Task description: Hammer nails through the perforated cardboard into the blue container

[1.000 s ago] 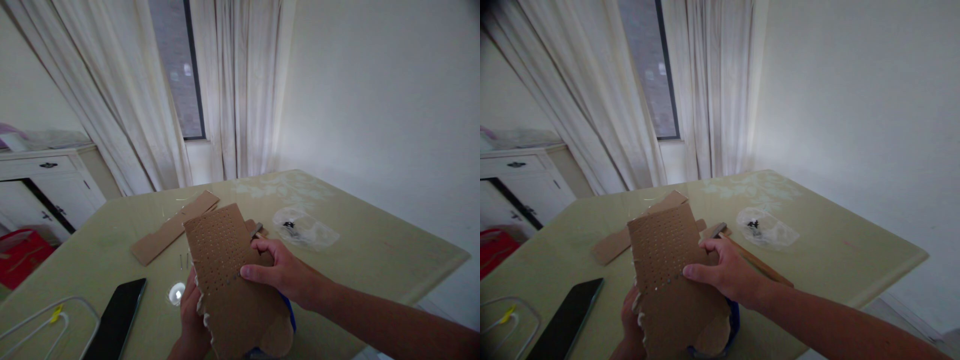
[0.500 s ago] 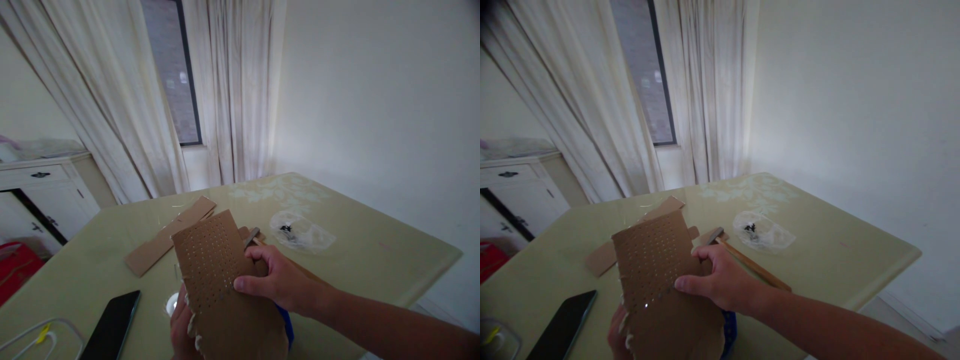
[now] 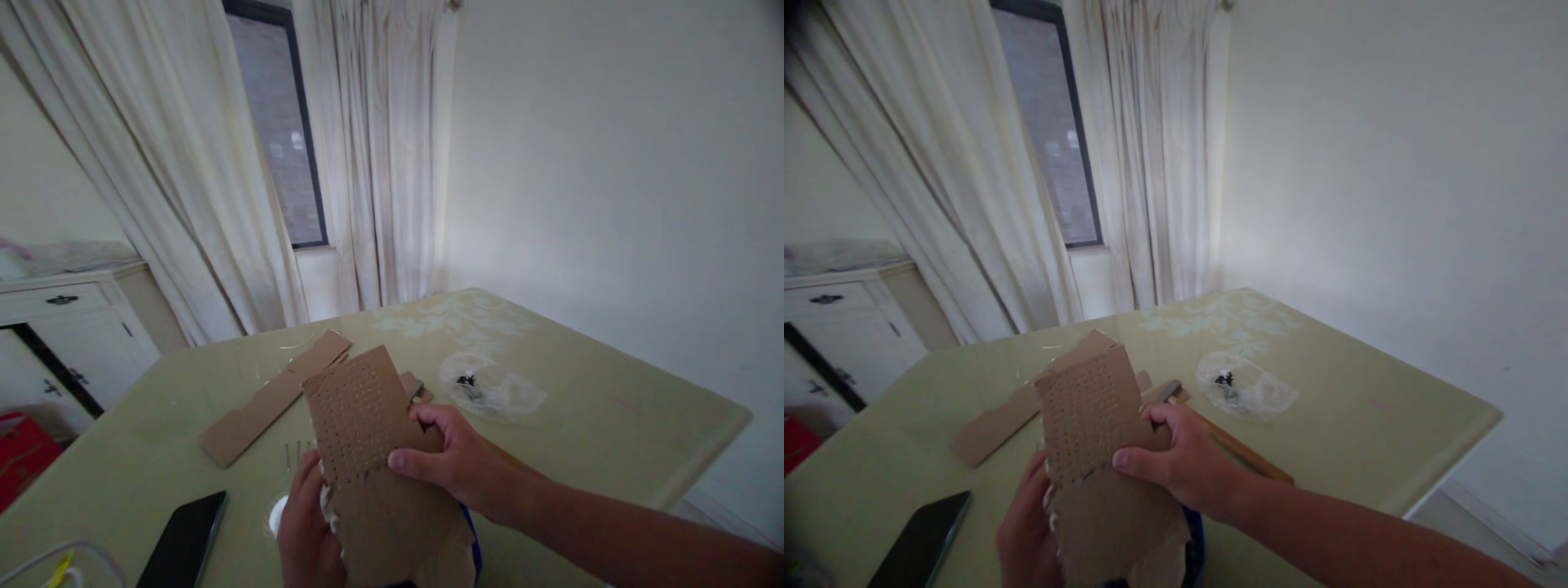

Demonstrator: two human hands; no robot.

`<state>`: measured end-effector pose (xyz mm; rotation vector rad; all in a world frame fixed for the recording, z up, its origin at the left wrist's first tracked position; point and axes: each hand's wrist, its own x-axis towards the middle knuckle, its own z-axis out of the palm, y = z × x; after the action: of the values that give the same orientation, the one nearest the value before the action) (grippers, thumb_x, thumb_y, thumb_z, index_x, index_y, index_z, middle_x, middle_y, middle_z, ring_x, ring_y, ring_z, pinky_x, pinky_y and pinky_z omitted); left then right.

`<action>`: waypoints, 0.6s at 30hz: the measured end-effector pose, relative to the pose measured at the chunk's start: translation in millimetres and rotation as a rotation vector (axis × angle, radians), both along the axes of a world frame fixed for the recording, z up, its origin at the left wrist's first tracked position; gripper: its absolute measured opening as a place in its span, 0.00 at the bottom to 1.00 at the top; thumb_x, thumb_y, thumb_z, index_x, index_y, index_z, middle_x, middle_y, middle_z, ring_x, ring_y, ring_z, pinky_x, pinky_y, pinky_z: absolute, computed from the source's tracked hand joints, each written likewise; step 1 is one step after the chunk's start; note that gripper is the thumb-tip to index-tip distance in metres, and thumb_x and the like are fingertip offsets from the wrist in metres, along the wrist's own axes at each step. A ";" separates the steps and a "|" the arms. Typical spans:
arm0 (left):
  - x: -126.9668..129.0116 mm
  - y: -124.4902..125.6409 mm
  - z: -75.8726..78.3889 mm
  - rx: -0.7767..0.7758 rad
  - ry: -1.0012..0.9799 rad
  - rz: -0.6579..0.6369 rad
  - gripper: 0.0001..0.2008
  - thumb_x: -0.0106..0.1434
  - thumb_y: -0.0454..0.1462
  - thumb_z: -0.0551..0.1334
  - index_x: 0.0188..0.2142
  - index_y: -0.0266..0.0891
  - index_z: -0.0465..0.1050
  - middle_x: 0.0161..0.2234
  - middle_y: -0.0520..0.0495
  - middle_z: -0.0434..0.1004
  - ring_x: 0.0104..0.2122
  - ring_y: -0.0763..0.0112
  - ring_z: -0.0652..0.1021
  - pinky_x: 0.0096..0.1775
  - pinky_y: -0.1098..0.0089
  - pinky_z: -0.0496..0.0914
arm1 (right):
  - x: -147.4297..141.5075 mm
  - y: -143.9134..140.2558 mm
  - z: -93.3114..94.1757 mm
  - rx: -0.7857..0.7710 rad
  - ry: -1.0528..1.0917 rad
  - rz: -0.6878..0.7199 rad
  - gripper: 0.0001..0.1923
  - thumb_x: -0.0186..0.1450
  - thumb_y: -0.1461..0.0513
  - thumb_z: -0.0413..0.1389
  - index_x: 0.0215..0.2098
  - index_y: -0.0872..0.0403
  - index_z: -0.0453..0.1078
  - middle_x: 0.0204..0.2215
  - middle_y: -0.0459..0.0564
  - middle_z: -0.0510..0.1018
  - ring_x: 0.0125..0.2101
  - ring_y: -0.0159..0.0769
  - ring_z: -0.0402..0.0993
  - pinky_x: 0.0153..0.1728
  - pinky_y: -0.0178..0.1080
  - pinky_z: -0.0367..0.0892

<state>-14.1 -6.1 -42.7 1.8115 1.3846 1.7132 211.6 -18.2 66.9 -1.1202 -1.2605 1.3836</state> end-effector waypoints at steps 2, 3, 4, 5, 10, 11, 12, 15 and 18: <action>1.3 2.9 12.7 0.025 -0.069 0.088 0.19 0.74 0.51 0.62 0.57 0.47 0.79 0.52 0.43 0.85 0.44 0.60 0.85 0.47 0.61 0.81 | 2.9 1.9 -3.2 0.060 -0.058 -0.085 0.30 0.51 0.45 0.79 0.45 0.49 0.80 0.42 0.52 0.85 0.43 0.51 0.83 0.41 0.46 0.80; 0.5 3.4 17.6 0.053 -0.104 0.132 0.19 0.75 0.49 0.62 0.59 0.46 0.77 0.53 0.42 0.84 0.45 0.60 0.85 0.49 0.60 0.81 | 3.6 2.5 -4.9 0.089 -0.088 -0.111 0.29 0.51 0.45 0.78 0.44 0.49 0.80 0.41 0.52 0.85 0.42 0.51 0.83 0.40 0.46 0.80; -0.7 3.1 21.2 0.088 -0.109 0.158 0.18 0.76 0.47 0.61 0.59 0.46 0.78 0.54 0.41 0.83 0.48 0.59 0.84 0.51 0.59 0.79 | 3.6 2.9 -6.4 0.119 -0.119 -0.131 0.27 0.52 0.45 0.78 0.43 0.49 0.80 0.40 0.52 0.84 0.41 0.51 0.82 0.39 0.46 0.79; -2.0 2.2 23.5 0.134 -0.085 0.167 0.16 0.75 0.45 0.61 0.57 0.46 0.79 0.54 0.41 0.83 0.51 0.58 0.83 0.53 0.58 0.78 | 3.0 2.7 -7.4 0.150 -0.151 -0.144 0.26 0.53 0.45 0.77 0.42 0.48 0.80 0.39 0.51 0.84 0.41 0.51 0.81 0.38 0.45 0.78; -4.5 -2.1 25.6 0.413 0.211 -0.002 0.13 0.68 0.37 0.69 0.51 0.53 0.85 0.48 0.44 0.86 0.47 0.56 0.83 0.48 0.58 0.79 | -5.8 -2.6 -4.7 0.317 -0.338 -0.148 0.18 0.57 0.48 0.74 0.37 0.49 0.79 0.36 0.49 0.81 0.39 0.47 0.76 0.39 0.43 0.73; -4.9 -1.3 26.3 0.460 0.246 -0.030 0.14 0.67 0.36 0.71 0.50 0.53 0.85 0.46 0.45 0.87 0.45 0.57 0.83 0.46 0.59 0.79 | -7.3 -3.7 -3.1 0.340 -0.366 -0.142 0.17 0.58 0.49 0.73 0.36 0.50 0.78 0.35 0.48 0.80 0.38 0.46 0.75 0.39 0.43 0.71; -5.4 0.0 27.2 0.494 0.267 -0.045 0.14 0.65 0.35 0.72 0.50 0.52 0.85 0.44 0.46 0.87 0.44 0.59 0.84 0.45 0.61 0.80 | -8.5 -4.5 -1.3 0.356 -0.386 -0.137 0.16 0.58 0.50 0.72 0.36 0.50 0.78 0.34 0.48 0.80 0.37 0.45 0.75 0.39 0.43 0.70; -6.2 4.3 30.8 0.523 0.278 -0.046 0.13 0.66 0.32 0.71 0.48 0.50 0.85 0.43 0.47 0.87 0.43 0.62 0.85 0.44 0.64 0.81 | -10.6 -5.6 3.9 0.367 -0.386 -0.114 0.14 0.59 0.51 0.71 0.36 0.50 0.77 0.33 0.47 0.80 0.37 0.44 0.74 0.39 0.42 0.70; -1.6 5.1 32.8 0.582 0.209 -0.070 0.11 0.70 0.29 0.67 0.45 0.47 0.84 0.44 0.46 0.88 0.45 0.63 0.86 0.47 0.64 0.82 | -12.4 -5.0 7.0 0.351 -0.397 -0.080 0.13 0.60 0.53 0.69 0.36 0.51 0.76 0.33 0.47 0.79 0.35 0.41 0.73 0.36 0.39 0.68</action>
<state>-15.7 -0.9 -10.0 2.3620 0.9231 2.0879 199.2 -23.2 73.8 -1.2129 -1.6462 0.8569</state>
